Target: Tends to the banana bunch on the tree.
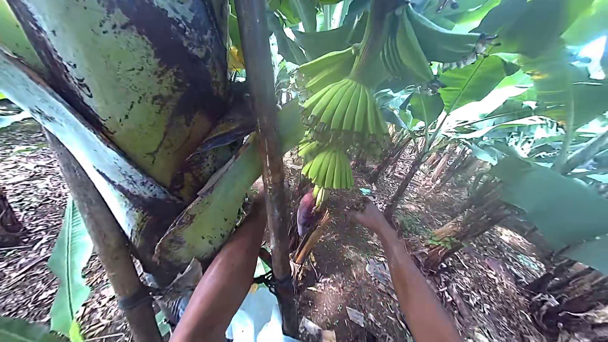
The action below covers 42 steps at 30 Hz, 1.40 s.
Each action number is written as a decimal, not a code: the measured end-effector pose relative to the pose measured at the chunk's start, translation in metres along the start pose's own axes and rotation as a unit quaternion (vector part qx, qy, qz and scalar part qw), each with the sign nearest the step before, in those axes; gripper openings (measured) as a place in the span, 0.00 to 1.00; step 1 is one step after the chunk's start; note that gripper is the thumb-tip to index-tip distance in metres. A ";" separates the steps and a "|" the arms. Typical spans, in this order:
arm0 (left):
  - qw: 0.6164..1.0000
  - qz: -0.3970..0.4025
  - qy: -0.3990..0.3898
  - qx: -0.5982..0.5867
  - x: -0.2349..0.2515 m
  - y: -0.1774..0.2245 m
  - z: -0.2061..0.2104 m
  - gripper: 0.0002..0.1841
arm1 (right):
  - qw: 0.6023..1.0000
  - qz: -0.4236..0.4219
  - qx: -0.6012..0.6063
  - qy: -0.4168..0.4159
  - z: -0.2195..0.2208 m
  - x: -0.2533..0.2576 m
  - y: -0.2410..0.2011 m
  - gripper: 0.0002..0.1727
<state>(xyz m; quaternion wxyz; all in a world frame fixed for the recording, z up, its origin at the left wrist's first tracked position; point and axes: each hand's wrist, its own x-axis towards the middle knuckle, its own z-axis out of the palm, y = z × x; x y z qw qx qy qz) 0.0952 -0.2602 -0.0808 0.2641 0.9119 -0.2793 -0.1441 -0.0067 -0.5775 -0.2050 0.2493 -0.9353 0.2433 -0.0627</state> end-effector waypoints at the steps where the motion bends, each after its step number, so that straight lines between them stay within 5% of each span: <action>1: 0.998 0.041 -0.009 0.042 0.045 -0.037 0.018 0.22 | 1.000 0.013 0.018 0.002 0.003 -0.010 -0.002 0.54; 4: 0.991 0.094 0.038 0.088 0.118 -0.100 0.062 0.19 | 0.995 0.012 0.094 0.042 0.006 -0.035 -0.019 0.44; 7: 0.983 -0.047 0.163 0.072 0.094 -0.076 0.047 0.16 | 0.976 0.021 0.208 0.059 0.018 -0.037 -0.022 0.30; 10: 0.948 -0.043 0.303 0.088 0.088 -0.065 0.017 0.29 | 0.977 0.039 0.201 0.052 0.039 -0.020 -0.009 0.23; 12: 0.952 0.023 0.284 0.109 0.076 -0.050 -0.006 0.42 | 0.987 0.020 0.158 0.000 0.046 -0.008 -0.005 0.36; 13: 0.866 0.149 0.462 0.121 0.104 -0.065 0.011 0.52 | 0.986 0.007 0.162 -0.041 0.048 -0.004 -0.008 0.46; 14: 0.953 0.096 0.276 0.081 0.081 -0.039 -0.011 0.65 | 0.979 -0.002 0.187 -0.078 0.050 0.000 -0.013 0.53; 17: 0.986 0.114 0.105 -0.057 0.100 -0.018 -0.027 0.73 | 0.949 -0.057 0.287 -0.119 0.051 0.016 -0.033 0.53; 20: 0.981 0.131 0.131 -0.055 0.124 -0.016 -0.031 0.68 | 0.921 -0.124 0.357 -0.096 0.053 0.041 -0.058 0.36; 24: 0.954 0.131 0.269 0.026 0.157 -0.017 -0.024 0.35 | 0.955 -0.066 0.289 -0.020 0.080 0.080 -0.087 0.48; 26: 0.978 0.054 0.182 0.087 0.123 0.022 -0.041 0.24 | 0.965 -0.040 0.260 0.005 0.081 0.088 -0.101 0.50; 28: 0.983 -0.023 0.107 0.148 0.108 0.048 -0.051 0.25 | 0.972 -0.020 0.232 0.012 0.079 0.095 -0.102 0.49; 32: 0.946 0.016 0.260 0.192 0.152 -0.006 -0.021 0.19 | 0.980 -0.043 0.194 0.011 0.080 0.101 -0.084 0.43; 35: 0.975 -0.066 0.116 0.178 0.104 0.035 -0.045 0.18 | 0.987 -0.071 0.143 -0.006 0.073 0.092 -0.072 0.39; 39: 0.978 -0.137 0.048 0.148 0.091 0.013 -0.034 0.17 | 0.991 -0.068 0.110 -0.045 0.065 0.069 -0.047 0.41; 41: 0.979 -0.135 0.053 0.142 0.111 -0.016 -0.026 0.33 | 0.992 -0.047 0.093 -0.072 0.061 0.059 -0.036 0.43; 42: 0.981 -0.118 0.067 0.140 0.122 -0.029 -0.022 0.52 | 0.992 -0.038 0.092 -0.081 0.059 0.053 -0.032 0.43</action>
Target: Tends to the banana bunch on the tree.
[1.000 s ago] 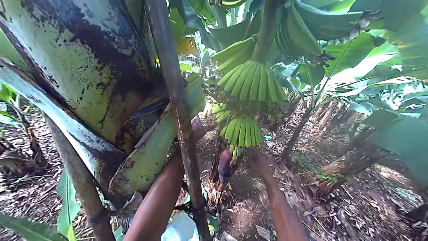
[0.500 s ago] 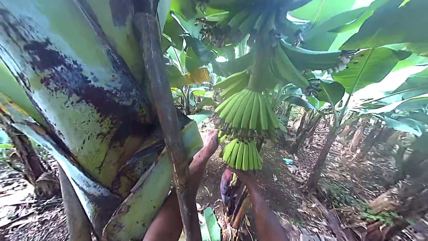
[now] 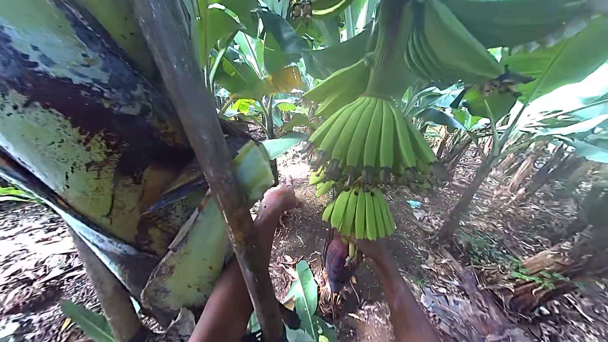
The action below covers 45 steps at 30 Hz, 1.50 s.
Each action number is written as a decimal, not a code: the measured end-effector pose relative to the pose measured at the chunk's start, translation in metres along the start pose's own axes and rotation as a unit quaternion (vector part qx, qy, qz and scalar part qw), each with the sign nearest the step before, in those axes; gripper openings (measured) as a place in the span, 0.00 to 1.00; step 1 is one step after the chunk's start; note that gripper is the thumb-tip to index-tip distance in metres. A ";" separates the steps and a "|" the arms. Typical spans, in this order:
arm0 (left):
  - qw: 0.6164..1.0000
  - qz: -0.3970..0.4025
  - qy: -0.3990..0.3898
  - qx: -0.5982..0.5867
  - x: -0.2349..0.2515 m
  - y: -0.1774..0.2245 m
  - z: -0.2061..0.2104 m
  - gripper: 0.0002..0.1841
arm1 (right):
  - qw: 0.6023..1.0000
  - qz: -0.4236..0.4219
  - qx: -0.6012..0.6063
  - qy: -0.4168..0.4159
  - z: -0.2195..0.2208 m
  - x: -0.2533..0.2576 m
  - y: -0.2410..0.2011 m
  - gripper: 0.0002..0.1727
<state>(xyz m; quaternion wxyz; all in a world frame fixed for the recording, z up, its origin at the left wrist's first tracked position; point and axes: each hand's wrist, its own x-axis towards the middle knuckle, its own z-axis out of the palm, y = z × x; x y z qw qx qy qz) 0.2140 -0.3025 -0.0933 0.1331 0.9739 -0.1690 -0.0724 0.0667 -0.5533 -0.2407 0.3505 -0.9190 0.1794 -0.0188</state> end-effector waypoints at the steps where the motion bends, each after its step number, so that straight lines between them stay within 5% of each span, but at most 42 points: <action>1: 0.999 0.026 0.018 -0.019 0.007 -0.001 0.006 0.66 | 1.000 0.007 0.002 -0.007 -0.002 -0.008 0.003 0.43; 3: 0.986 0.133 0.063 -0.080 0.004 0.011 0.012 0.66 | 1.000 0.021 0.010 -0.020 -0.009 -0.031 0.001 0.42; 5: 0.948 0.242 0.114 -0.173 -0.003 0.027 0.022 0.37 | 0.999 0.024 0.015 -0.023 -0.013 -0.051 -0.001 0.41; 7: 0.935 0.256 0.110 -0.220 -0.009 0.038 0.034 0.21 | 0.998 0.030 -0.014 -0.049 -0.016 -0.067 -0.005 0.42; 14: 0.952 0.254 0.165 -0.037 -0.028 0.038 0.027 0.10 | 0.999 0.009 0.044 -0.003 -0.019 -0.102 0.003 0.44; 18: 0.984 0.161 0.030 0.075 -0.009 0.010 0.045 0.19 | 0.999 0.012 0.045 -0.009 -0.028 -0.115 -0.003 0.44; 21: 0.977 0.199 -0.051 -0.065 0.002 0.003 0.049 0.53 | 0.997 0.001 0.078 0.003 -0.030 -0.123 -0.008 0.44; 22: 0.963 0.229 -0.048 -0.133 -0.007 0.009 0.043 0.51 | 0.996 0.006 0.086 -0.001 -0.029 -0.126 -0.009 0.45; 24: 0.924 0.272 -0.016 -0.268 -0.035 0.025 0.032 0.31 | 0.996 0.027 0.081 -0.026 -0.027 -0.129 -0.011 0.45; 27: 0.890 0.232 -0.001 -0.394 -0.074 0.051 0.033 0.17 | 0.995 0.039 0.074 -0.045 -0.019 -0.133 -0.013 0.46; 29: 0.901 0.185 -0.053 -0.389 -0.089 0.073 0.025 0.17 | 0.995 0.028 0.089 -0.023 -0.017 -0.135 -0.013 0.46; 33: 0.848 0.305 -0.058 -0.429 -0.036 0.061 0.062 0.17 | 0.994 0.029 0.103 -0.001 -0.016 -0.128 -0.010 0.44; 39: 0.775 0.267 -0.095 -0.564 0.026 0.051 0.106 0.14 | 0.999 0.021 0.037 0.000 -0.018 -0.106 -0.010 0.47; 40: 0.794 0.263 -0.077 -0.542 0.024 0.049 0.104 0.15 | 1.000 0.015 0.025 -0.004 -0.019 -0.102 -0.014 0.45; 43: 0.939 0.232 0.011 -0.253 0.008 0.038 0.079 0.21 | 1.000 0.001 -0.018 -0.016 -0.020 -0.089 -0.023 0.42; 45: 0.989 0.135 -0.020 -0.056 0.007 0.026 0.072 0.26 | 0.999 -0.012 -0.046 -0.019 -0.017 -0.077 -0.022 0.41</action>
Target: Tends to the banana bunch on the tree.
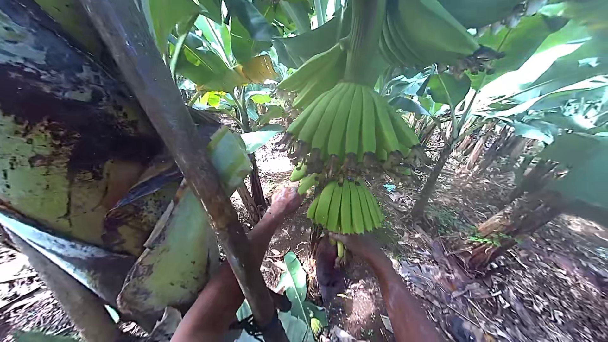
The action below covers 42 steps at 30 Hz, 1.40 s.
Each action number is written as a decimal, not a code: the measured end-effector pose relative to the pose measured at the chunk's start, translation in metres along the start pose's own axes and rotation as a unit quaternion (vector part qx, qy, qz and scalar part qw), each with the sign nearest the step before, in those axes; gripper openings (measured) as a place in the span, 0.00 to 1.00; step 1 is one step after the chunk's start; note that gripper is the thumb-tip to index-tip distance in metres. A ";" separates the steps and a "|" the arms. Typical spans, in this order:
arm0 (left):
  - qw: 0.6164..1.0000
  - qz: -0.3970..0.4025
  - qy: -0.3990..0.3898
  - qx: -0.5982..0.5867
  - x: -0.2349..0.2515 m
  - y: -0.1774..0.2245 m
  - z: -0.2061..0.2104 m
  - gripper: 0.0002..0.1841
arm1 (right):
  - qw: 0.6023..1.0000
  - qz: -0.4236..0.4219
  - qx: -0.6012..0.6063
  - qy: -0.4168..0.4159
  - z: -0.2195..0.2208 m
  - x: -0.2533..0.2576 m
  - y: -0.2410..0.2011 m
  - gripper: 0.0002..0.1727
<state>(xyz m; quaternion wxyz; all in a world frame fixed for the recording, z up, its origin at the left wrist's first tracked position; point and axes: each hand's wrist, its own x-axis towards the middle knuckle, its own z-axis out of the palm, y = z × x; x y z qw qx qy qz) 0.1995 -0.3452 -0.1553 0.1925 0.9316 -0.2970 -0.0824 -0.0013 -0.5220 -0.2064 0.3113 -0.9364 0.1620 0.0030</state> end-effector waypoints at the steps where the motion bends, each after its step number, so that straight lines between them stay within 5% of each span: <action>1: 0.997 -0.043 -0.030 0.048 0.000 -0.008 0.001 0.27 | 1.000 -0.006 -0.008 0.000 0.002 0.006 0.001 0.41; 3: 0.984 -0.107 -0.084 0.111 -0.003 -0.020 0.004 0.39 | 1.000 -0.008 0.017 0.003 0.004 0.015 0.004 0.41; 5: 0.978 -0.099 -0.116 0.145 -0.004 -0.029 0.009 0.34 | 0.993 -0.022 0.114 0.024 0.006 0.018 0.010 0.38; 8: 0.979 0.009 -0.152 0.135 0.001 -0.035 0.022 0.28 | 0.957 -0.056 0.283 0.001 0.006 0.020 0.034 0.32; 11: 0.980 0.120 -0.161 0.003 -0.008 -0.019 0.035 0.32 | 0.978 -0.016 0.196 -0.070 -0.034 0.015 0.060 0.34; 15: 0.978 0.136 -0.157 -0.022 0.003 -0.003 0.061 0.35 | 0.984 0.059 0.034 0.162 -0.124 -0.001 0.043 0.61; 17: 0.983 0.121 -0.138 0.014 0.013 -0.005 0.065 0.35 | 0.961 -0.004 0.016 0.275 -0.158 0.006 0.017 0.73; 20: 0.987 0.087 -0.131 0.030 0.020 -0.008 0.066 0.38 | 0.945 -0.106 0.020 0.307 -0.176 0.051 -0.020 0.83; 23: 0.989 0.053 -0.129 0.042 0.013 -0.003 0.068 0.42 | 0.929 -0.155 0.033 0.335 -0.167 0.110 -0.022 0.69; 26: 0.988 0.034 -0.135 0.069 0.008 0.006 0.072 0.42 | 0.945 -0.106 0.033 0.307 -0.163 0.119 -0.029 0.50; 29: 0.984 0.038 -0.150 0.089 0.006 0.013 0.078 0.38 | 0.957 -0.060 -0.126 0.255 -0.180 0.094 -0.037 0.44; 32: 0.979 0.031 -0.165 0.112 -0.001 0.021 0.074 0.36 | 0.925 -0.063 -0.282 0.246 -0.192 0.055 -0.041 0.16; 35: 0.975 0.052 -0.162 0.145 -0.011 0.024 0.071 0.33 | 0.941 0.039 -0.322 0.096 -0.210 0.042 -0.028 0.17; 37: 0.969 0.073 -0.164 0.167 -0.016 0.028 0.071 0.33 | 0.953 0.089 -0.272 0.099 -0.221 0.044 0.001 0.31; 40: 0.961 0.077 -0.202 0.175 -0.026 0.040 0.073 0.32 | 0.936 -0.112 -0.234 0.239 -0.228 -0.009 0.012 0.56; 42: 0.961 0.089 -0.216 0.151 -0.032 0.046 0.073 0.33 | 0.815 -0.352 -0.168 0.428 -0.218 -0.039 -0.016 0.49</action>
